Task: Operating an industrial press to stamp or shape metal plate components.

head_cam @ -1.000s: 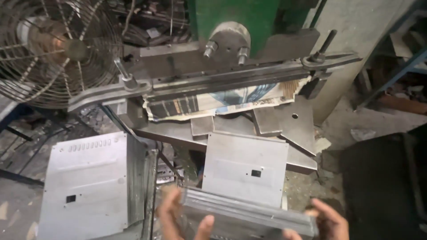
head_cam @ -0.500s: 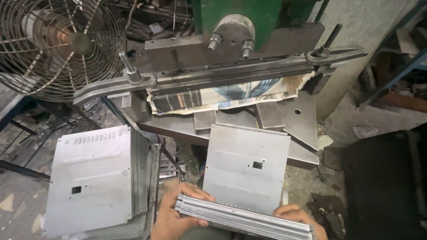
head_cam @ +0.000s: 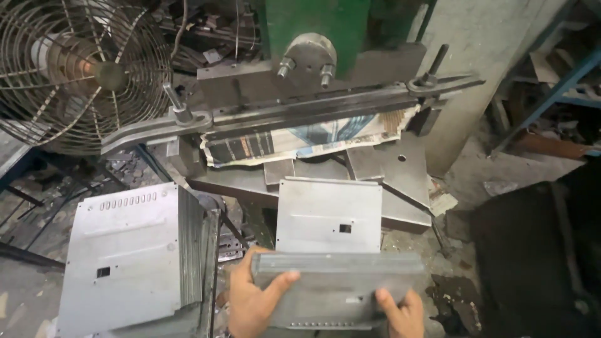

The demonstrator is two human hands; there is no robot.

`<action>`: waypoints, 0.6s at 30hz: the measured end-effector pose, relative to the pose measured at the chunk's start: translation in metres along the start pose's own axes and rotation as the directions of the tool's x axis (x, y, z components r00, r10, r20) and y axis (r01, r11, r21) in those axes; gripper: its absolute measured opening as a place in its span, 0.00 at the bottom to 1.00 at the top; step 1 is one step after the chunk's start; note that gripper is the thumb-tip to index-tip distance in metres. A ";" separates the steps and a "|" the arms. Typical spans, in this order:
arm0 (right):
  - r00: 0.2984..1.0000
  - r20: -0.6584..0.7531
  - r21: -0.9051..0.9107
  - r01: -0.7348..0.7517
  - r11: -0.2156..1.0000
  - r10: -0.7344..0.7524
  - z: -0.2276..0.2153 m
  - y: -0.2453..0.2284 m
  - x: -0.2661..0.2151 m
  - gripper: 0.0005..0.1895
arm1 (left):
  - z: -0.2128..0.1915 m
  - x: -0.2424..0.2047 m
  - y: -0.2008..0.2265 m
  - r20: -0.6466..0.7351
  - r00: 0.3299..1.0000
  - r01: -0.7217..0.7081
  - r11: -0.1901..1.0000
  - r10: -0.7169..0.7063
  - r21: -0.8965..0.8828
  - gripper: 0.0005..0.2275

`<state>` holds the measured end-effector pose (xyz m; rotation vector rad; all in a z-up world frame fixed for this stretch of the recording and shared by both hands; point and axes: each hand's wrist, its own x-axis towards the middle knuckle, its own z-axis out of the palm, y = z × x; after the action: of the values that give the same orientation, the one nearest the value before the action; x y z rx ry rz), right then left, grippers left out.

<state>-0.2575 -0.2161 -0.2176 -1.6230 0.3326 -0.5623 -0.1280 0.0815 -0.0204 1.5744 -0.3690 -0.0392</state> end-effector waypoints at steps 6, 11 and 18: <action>0.991 -0.110 0.118 -0.067 0.991 0.081 0.007 -0.065 -0.002 0.21 | 0.024 -0.006 0.055 -0.088 0.996 0.033 0.999 -0.031 0.020 0.13; 0.978 -0.197 0.243 0.119 0.963 -0.071 -0.059 -0.029 -0.028 0.19 | 0.048 -0.019 0.110 0.023 0.993 -0.113 0.993 0.113 0.015 0.14; 0.945 -0.321 -0.351 -0.179 0.919 0.061 -0.209 -0.149 -0.030 0.21 | 0.155 -0.061 0.099 0.105 0.987 0.157 0.883 -0.123 -0.442 0.14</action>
<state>-0.4115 -0.3558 -0.0640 -1.8669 0.8086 -0.6854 -0.2449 -0.0515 0.0572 1.1364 -0.2780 -0.2789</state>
